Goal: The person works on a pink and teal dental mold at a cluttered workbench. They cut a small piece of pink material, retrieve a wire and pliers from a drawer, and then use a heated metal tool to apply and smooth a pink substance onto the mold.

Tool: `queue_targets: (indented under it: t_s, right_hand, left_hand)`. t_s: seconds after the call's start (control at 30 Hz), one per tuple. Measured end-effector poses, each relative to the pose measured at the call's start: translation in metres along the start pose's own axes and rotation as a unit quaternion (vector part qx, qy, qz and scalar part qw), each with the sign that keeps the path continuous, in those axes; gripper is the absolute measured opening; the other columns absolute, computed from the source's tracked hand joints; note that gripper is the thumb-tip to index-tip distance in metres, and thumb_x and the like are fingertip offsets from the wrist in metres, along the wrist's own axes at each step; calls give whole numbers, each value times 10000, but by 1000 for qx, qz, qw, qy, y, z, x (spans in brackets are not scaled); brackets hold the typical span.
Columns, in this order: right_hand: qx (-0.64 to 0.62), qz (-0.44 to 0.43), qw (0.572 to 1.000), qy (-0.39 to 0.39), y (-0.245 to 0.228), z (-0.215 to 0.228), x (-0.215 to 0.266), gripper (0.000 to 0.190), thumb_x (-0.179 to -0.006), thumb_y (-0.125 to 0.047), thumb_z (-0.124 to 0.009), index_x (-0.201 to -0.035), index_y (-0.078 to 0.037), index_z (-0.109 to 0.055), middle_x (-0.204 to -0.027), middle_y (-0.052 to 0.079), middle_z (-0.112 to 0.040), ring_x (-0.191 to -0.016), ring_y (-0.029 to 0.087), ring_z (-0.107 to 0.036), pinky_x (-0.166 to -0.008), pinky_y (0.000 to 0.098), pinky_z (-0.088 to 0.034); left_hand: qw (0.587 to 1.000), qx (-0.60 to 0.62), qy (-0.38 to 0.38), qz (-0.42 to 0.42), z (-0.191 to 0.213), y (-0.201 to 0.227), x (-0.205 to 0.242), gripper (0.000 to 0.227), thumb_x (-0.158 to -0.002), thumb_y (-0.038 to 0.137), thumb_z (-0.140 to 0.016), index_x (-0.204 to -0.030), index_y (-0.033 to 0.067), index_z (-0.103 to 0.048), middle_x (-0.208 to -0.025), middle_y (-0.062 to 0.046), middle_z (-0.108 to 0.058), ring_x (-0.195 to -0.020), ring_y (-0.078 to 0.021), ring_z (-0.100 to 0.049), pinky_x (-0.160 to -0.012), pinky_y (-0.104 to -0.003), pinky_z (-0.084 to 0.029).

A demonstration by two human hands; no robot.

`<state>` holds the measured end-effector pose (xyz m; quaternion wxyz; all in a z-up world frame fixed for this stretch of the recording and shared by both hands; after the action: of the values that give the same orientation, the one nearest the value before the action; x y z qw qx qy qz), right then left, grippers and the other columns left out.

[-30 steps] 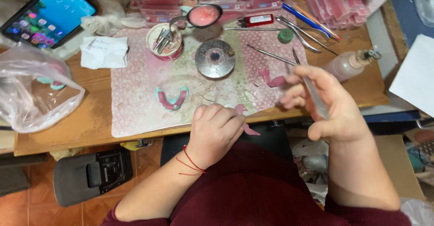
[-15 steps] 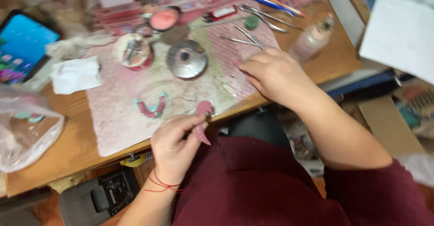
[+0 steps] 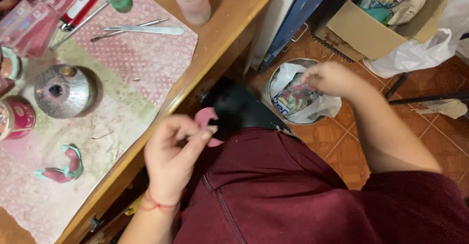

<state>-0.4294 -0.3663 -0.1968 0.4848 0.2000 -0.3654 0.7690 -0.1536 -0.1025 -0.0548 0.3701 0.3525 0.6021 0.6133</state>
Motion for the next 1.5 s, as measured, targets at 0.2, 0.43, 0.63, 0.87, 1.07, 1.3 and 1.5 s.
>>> queue_targets:
  t_s: [0.2, 0.43, 0.63, 0.87, 1.07, 1.3, 1.5]
  right_hand:
    - [-190, 282, 930, 136, -51, -15, 50, 251, -951, -139, -700, -1177, -60, -777, -1060, 186, -769, -1023, 367, -714, -900, 497, -563]
    - [-395, 476, 785, 36, -153, 19, 105, 77, -892, 35, -726, -947, 86, -744, -823, 141, -693, -743, 163, -701, -642, 280, -653]
    - [-399, 498, 769, 32, -146, 25, 114, 36, -863, 46, -744, -895, 63, -738, -816, 136, -698, -758, 108, -645, -642, 245, -612]
    - [-368, 551, 748, 30, -114, 34, 129, 98, -781, -24, -837, -781, 10, -744, -764, 103, -707, -675, 158, -676, -624, 294, -595]
    - [-410, 383, 815, 142, -3, 64, 113, 78, -913, -81, -707, -912, -3, -703, -752, 97, -697, -699, 140, -691, -646, 285, -579]
    - [-504, 261, 794, 216, 25, 58, 111, 70, -963, -54, -665, -959, 11, -690, -655, 75, -603, -596, 99, -603, -523, 247, -545]
    - [-648, 294, 684, 162, -34, 30, 96, 126, -899, -30, -711, -913, 95, -699, -532, 49, -449, -467, 86, -457, -424, 206, -380]
  left_hand:
    - [991, 92, -88, 35, -66, -7, -19, 288, -885, 22, -776, -1154, 1, -677, -788, -92, -775, -721, -84, -683, -732, -248, -582]
    - [995, 14, -94, 24, -83, 4, -22, 102, -901, 77, -757, -1003, 67, -754, -650, -23, -747, -600, -33, -610, -638, -188, -534]
    - [991, -62, -111, -27, -94, 29, -28, 222, -1013, 160, -634, -825, 123, -744, -478, 20, -653, -482, -70, -652, -587, -177, -551]
    - [943, 25, -328, 52, -152, 3, -27, 242, -1033, 179, -599, -809, 117, -666, -495, -6, -637, -503, -73, -611, -630, -197, -524]
    - [904, -32, -395, 159, -220, -93, -55, 213, -1023, 148, -549, -889, 26, -661, -587, -87, -680, -479, -127, -654, -466, -211, -510]
    - [908, -135, -340, 203, -251, -162, -76, 353, -969, 151, -635, -1259, -46, -671, -973, -185, -778, -665, -169, -770, -551, -278, -640]
    - [968, -168, -170, -73, -182, -7, -62, 310, -772, 289, -880, -1041, 162, -792, -812, -52, -743, -741, -230, -745, -647, -315, -591]
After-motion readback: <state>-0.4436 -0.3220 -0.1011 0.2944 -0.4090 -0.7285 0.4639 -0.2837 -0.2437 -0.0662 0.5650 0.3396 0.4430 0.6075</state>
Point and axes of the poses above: each hand's wrist, its own x-axis away from the middle knuckle, its own z-axis out of the back of the hand, y = z × x, the point moved 7 cm from there along -x, towards the middle knuckle
